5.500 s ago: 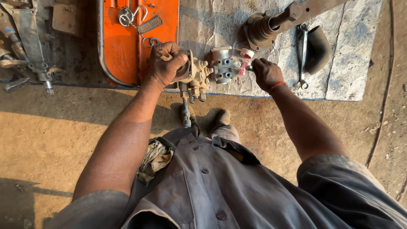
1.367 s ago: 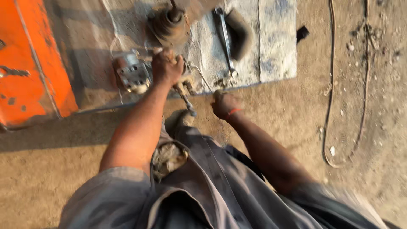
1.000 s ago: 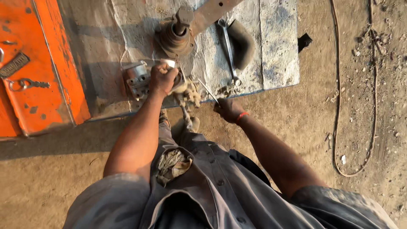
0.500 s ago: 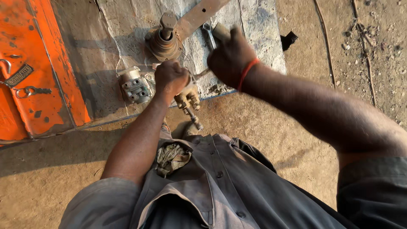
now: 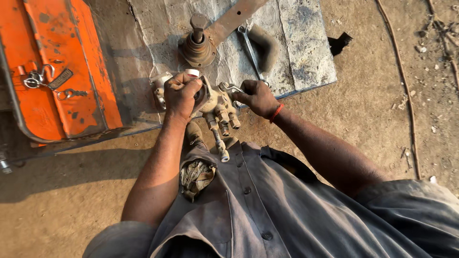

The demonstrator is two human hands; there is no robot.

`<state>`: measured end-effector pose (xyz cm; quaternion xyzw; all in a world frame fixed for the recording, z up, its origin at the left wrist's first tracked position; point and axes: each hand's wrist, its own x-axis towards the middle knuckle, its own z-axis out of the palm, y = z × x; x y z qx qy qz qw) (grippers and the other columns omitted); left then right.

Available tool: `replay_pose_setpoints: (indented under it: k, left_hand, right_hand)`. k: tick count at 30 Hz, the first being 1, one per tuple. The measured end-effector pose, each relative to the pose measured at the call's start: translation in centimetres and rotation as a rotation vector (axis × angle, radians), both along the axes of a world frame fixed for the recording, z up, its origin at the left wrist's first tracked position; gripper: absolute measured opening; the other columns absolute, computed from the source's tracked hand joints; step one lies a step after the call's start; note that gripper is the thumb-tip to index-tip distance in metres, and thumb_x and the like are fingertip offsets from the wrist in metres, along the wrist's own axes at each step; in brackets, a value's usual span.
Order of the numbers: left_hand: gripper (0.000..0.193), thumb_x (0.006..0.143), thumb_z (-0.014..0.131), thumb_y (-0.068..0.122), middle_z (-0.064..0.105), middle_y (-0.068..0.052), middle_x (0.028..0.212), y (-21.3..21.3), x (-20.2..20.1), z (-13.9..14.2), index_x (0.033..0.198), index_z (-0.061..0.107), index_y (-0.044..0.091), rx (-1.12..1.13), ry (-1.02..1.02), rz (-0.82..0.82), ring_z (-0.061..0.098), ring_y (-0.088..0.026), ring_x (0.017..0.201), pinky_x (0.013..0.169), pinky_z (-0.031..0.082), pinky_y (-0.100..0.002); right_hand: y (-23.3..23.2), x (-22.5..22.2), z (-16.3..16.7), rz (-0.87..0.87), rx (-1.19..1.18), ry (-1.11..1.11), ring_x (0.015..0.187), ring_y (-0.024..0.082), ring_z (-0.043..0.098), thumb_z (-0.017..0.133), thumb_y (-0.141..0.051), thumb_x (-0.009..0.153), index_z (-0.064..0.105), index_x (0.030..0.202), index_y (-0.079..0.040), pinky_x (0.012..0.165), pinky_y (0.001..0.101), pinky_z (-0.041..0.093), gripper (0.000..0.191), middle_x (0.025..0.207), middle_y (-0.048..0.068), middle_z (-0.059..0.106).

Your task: The person disassembles a mechanical component, likely a fuel pump, using a wrench to remove bolts and separate parts. They handle the component and its pieces, placing them on a workbench alongside other tools and parts.

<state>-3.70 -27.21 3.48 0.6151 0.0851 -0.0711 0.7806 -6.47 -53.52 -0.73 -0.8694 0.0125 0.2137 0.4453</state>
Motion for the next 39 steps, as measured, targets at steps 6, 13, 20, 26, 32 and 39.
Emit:
replay_pose_setpoints:
  k: [6,13,20,26,32,39]
  left_hand:
    - [0.030,0.087,0.075,0.016,0.054,0.003,0.065,2.2,-2.2,4.0,0.069,0.053,0.005,0.453,-0.209,-0.096,0.047,-0.006,0.063,0.056,0.043,-0.030]
    - [0.028,0.090,0.071,0.013,0.057,0.003,0.067,7.3,-4.8,4.1,0.070,0.053,0.006,0.461,-0.262,-0.076,0.050,-0.005,0.065,0.058,0.044,-0.029]
    - [0.031,0.089,0.070,0.006,0.052,0.005,0.067,12.1,-5.8,0.5,0.068,0.047,0.009,0.065,-0.223,0.244,0.045,-0.006,0.064,0.056,0.038,-0.028]
    - [0.027,0.088,0.066,0.005,0.051,0.005,0.067,18.5,-7.1,1.2,0.070,0.046,0.009,0.026,-0.278,0.248,0.046,-0.007,0.062,0.056,0.039,-0.029]
    - [0.027,0.092,0.069,0.011,0.051,0.004,0.067,22.6,-9.3,4.0,0.073,0.050,0.007,0.347,-0.444,0.044,0.047,-0.005,0.063,0.058,0.042,-0.028]
    - [0.030,0.092,0.069,0.010,0.048,0.005,0.066,25.2,-9.8,4.6,0.072,0.047,0.008,0.349,-0.380,0.015,0.045,-0.004,0.063,0.057,0.042,-0.028]
  right_hand:
    - [3.7,-2.2,-0.2,-0.004,0.510,-0.133,0.075,0.010,0.047,0.075,-0.029,0.103,0.054,0.090,-0.001,0.065,0.0306,0.043,0.037,0.079,0.001,0.053]
    - [7.0,-3.5,4.2,0.323,0.008,-0.177,0.077,0.022,0.066,0.052,-0.058,0.104,0.060,0.119,-0.003,0.071,0.0387,0.053,0.057,0.082,0.010,0.066]
    - [14.0,-4.8,6.5,-0.346,0.707,-0.064,0.060,0.013,0.047,0.054,-0.056,0.110,0.067,0.109,-0.003,0.053,0.0306,0.038,0.055,0.070,0.001,0.050]
    - [20.0,-4.9,7.5,-0.238,0.820,0.083,0.056,0.009,0.049,0.061,-0.050,0.099,0.069,0.100,-0.007,0.049,0.0272,0.038,0.044,0.069,0.000,0.057]
    - [24.2,-3.2,6.7,-0.005,0.311,0.164,0.059,0.009,0.055,0.067,-0.051,0.095,0.073,0.092,-0.008,0.051,0.0279,0.044,0.044,0.071,-0.001,0.063]
    - [28.4,-2.5,5.2,0.097,0.478,0.080,0.068,0.007,0.057,0.074,-0.041,0.101,0.073,0.096,0.000,0.059,0.0255,0.046,0.042,0.078,0.001,0.065]
